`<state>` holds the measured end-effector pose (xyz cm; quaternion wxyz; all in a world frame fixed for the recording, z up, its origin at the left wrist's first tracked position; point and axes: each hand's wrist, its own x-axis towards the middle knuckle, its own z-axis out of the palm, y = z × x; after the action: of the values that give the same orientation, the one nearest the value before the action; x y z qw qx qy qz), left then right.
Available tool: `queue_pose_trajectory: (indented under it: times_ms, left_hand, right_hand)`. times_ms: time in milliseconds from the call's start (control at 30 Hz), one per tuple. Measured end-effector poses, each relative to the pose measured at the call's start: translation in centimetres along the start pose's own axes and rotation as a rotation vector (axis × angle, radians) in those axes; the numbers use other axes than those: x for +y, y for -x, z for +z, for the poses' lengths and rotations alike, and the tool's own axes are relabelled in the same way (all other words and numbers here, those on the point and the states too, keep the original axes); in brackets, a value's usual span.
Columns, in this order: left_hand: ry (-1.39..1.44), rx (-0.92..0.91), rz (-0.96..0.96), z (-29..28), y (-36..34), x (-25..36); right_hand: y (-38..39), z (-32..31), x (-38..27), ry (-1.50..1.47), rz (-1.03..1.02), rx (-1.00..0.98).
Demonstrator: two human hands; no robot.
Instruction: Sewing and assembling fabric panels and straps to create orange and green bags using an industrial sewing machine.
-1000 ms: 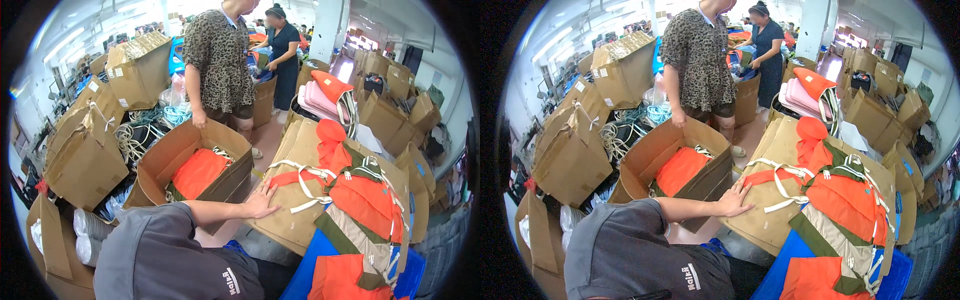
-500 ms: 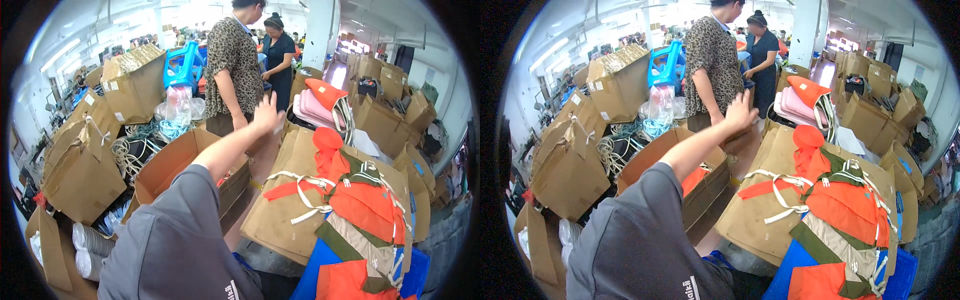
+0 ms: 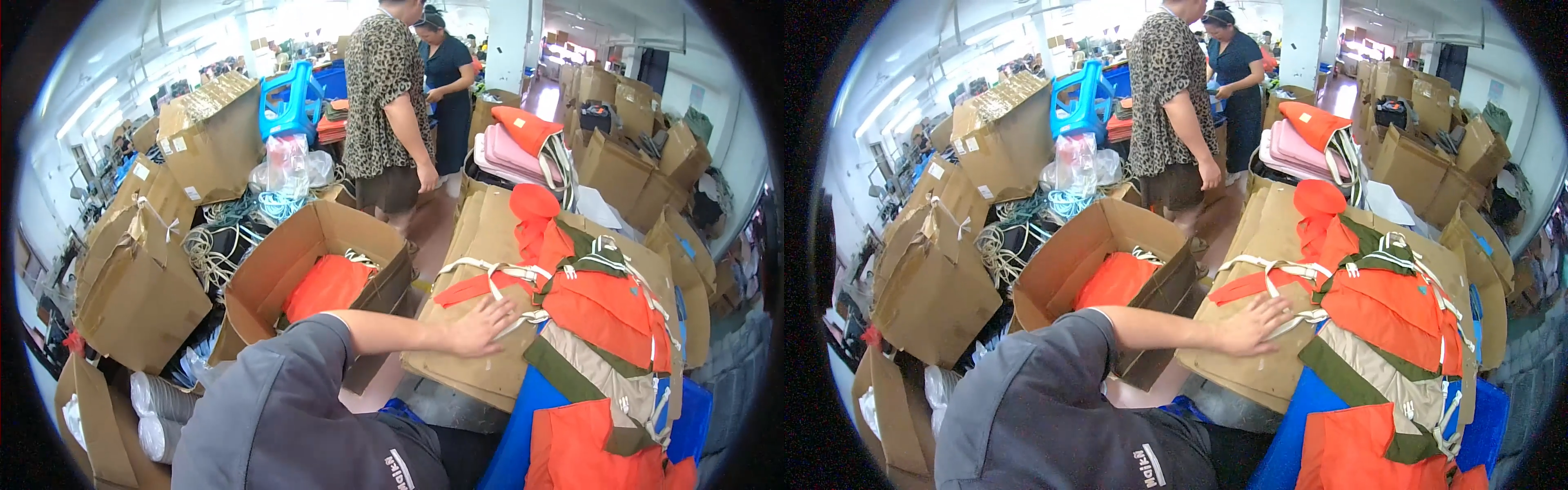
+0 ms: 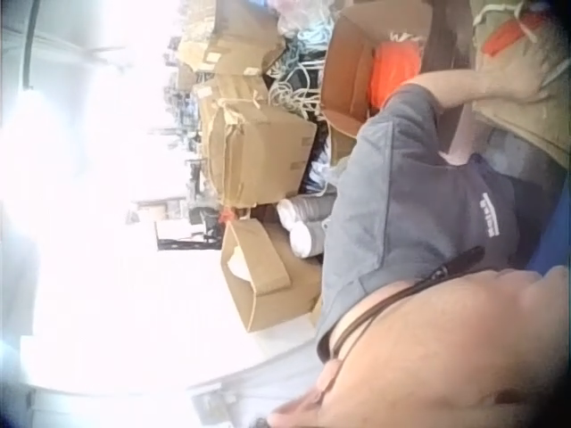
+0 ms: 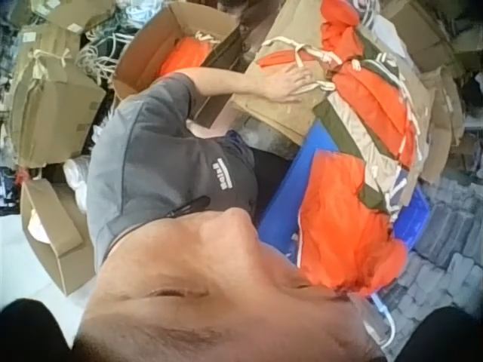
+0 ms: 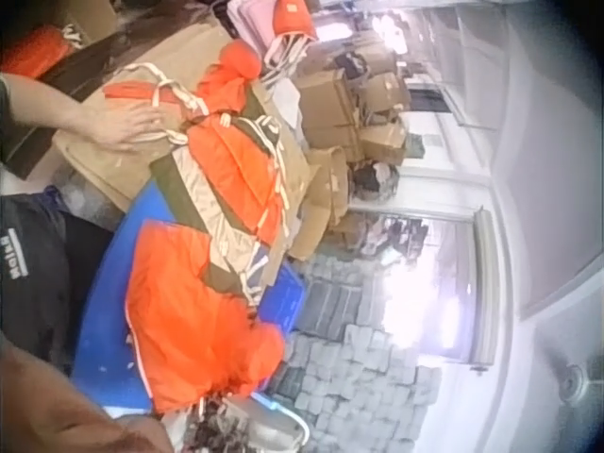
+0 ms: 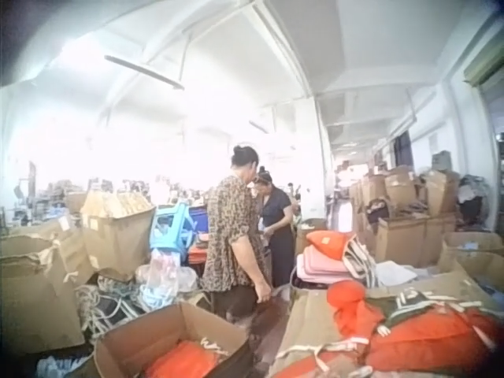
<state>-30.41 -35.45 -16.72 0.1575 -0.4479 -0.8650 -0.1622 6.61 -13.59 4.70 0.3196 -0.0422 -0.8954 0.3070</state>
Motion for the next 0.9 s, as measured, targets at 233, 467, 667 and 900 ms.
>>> queue_pose_trajectory:
  times_ms: [233, 467, 667, 900]
  left_hand:
    - [0.031, -0.012, -0.093, 1.4, 1.9, 1.8]
    - [0.003, -0.076, -0.102, 2.7, 2.5, 2.1]
    - [0.012, -0.185, -0.158, 1.3, 1.2, 1.0]
    - [-0.003, -0.095, -0.125, 2.1, 1.2, 0.9]
  right_hand:
    - [0.2, -0.2, -0.2, 0.016, -0.043, 0.056]
    - [-0.2, 2.3, 0.4, -0.015, -0.08, 0.18]
    - [1.3, 1.1, -0.6, 0.075, 0.034, 0.118]
    - [0.7, -2.2, -0.8, 0.154, 0.072, -0.017]
